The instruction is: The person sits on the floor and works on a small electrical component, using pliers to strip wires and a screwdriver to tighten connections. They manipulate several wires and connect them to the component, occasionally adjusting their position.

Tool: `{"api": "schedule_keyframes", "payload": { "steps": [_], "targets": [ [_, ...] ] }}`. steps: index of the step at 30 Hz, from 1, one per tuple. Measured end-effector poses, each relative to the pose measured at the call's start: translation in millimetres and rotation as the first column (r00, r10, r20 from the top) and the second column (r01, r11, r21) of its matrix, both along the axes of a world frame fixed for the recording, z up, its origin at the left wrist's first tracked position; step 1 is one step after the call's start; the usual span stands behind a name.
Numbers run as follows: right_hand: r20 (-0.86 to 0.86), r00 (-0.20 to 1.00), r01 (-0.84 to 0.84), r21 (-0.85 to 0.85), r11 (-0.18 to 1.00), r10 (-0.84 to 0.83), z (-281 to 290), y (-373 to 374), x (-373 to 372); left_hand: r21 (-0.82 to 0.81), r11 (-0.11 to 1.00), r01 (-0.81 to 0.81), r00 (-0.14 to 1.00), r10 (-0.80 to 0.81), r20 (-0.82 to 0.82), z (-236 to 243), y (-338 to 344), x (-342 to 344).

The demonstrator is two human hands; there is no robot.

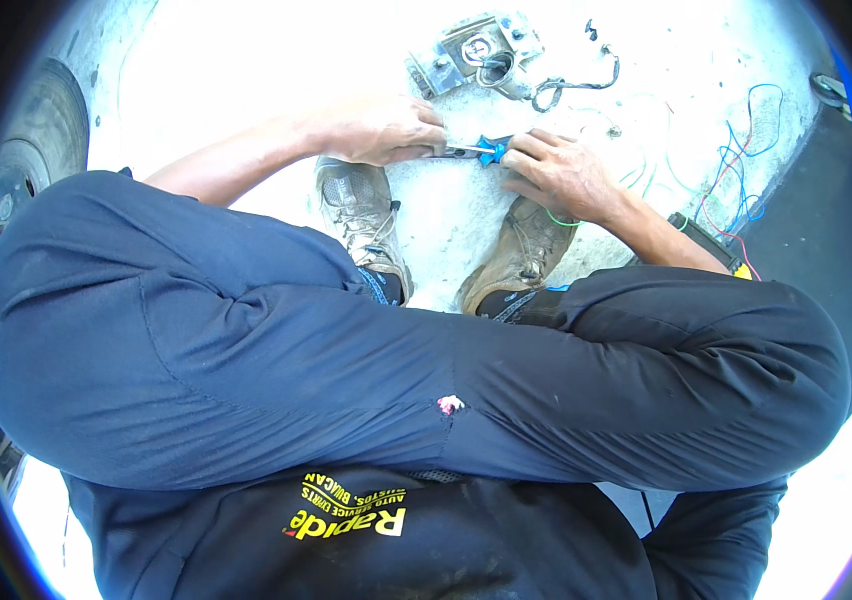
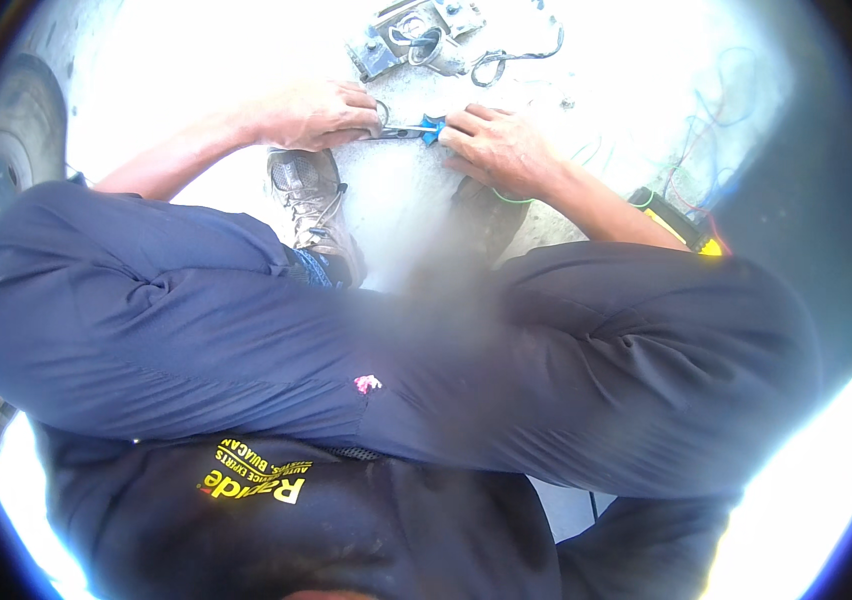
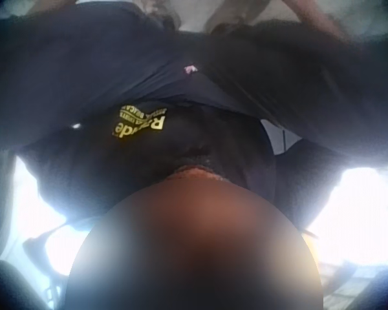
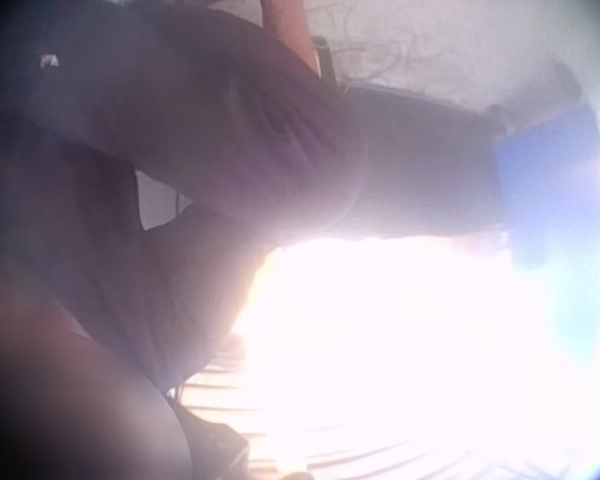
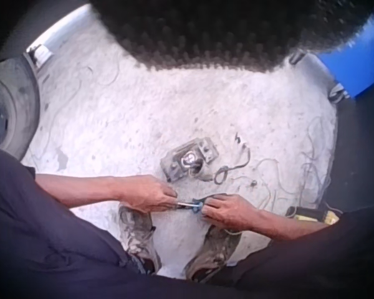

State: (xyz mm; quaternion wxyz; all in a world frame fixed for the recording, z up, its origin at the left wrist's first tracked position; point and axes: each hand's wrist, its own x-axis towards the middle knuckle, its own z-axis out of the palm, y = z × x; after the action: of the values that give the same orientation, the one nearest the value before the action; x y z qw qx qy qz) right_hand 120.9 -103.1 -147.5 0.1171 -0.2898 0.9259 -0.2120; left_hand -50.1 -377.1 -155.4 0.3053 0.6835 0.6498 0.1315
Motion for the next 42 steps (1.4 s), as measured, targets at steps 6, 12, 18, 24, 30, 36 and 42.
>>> {"api": "schedule_keyframes", "payload": {
  "steps": [6,12,18,24,30,36,42],
  "targets": [
    [0.019,0.996,0.074,0.301,0.951,-0.083,-11,4,3,0.237,0.891,-0.388,0.920,0.355,0.167,-8,-20,-1],
    [0.045,0.999,0.007,0.303,0.953,-0.021,2,5,-4,0.533,0.639,-0.555,0.813,0.552,0.185,8,0,-16],
    [-0.008,0.999,-0.033,-0.131,0.991,0.033,72,26,-47,0.357,0.627,-0.692,0.722,0.603,0.340,23,16,-38],
    [-0.075,0.941,0.319,-0.140,0.938,-0.331,133,42,-94,0.394,0.653,-0.647,0.762,0.570,0.306,24,34,-43],
    [0.038,0.910,0.414,-0.163,0.896,-0.413,134,36,-106,0.342,0.658,-0.671,0.742,0.586,0.327,17,34,-30],
    [-0.035,0.913,0.395,-0.176,0.902,-0.406,107,24,-110,0.377,0.623,-0.685,0.724,0.636,0.265,10,38,-28],
    [-0.014,0.916,0.392,-0.180,0.902,-0.401,99,23,-117,0.269,0.602,-0.752,0.660,0.688,0.303,9,41,-27]
  ]
}}
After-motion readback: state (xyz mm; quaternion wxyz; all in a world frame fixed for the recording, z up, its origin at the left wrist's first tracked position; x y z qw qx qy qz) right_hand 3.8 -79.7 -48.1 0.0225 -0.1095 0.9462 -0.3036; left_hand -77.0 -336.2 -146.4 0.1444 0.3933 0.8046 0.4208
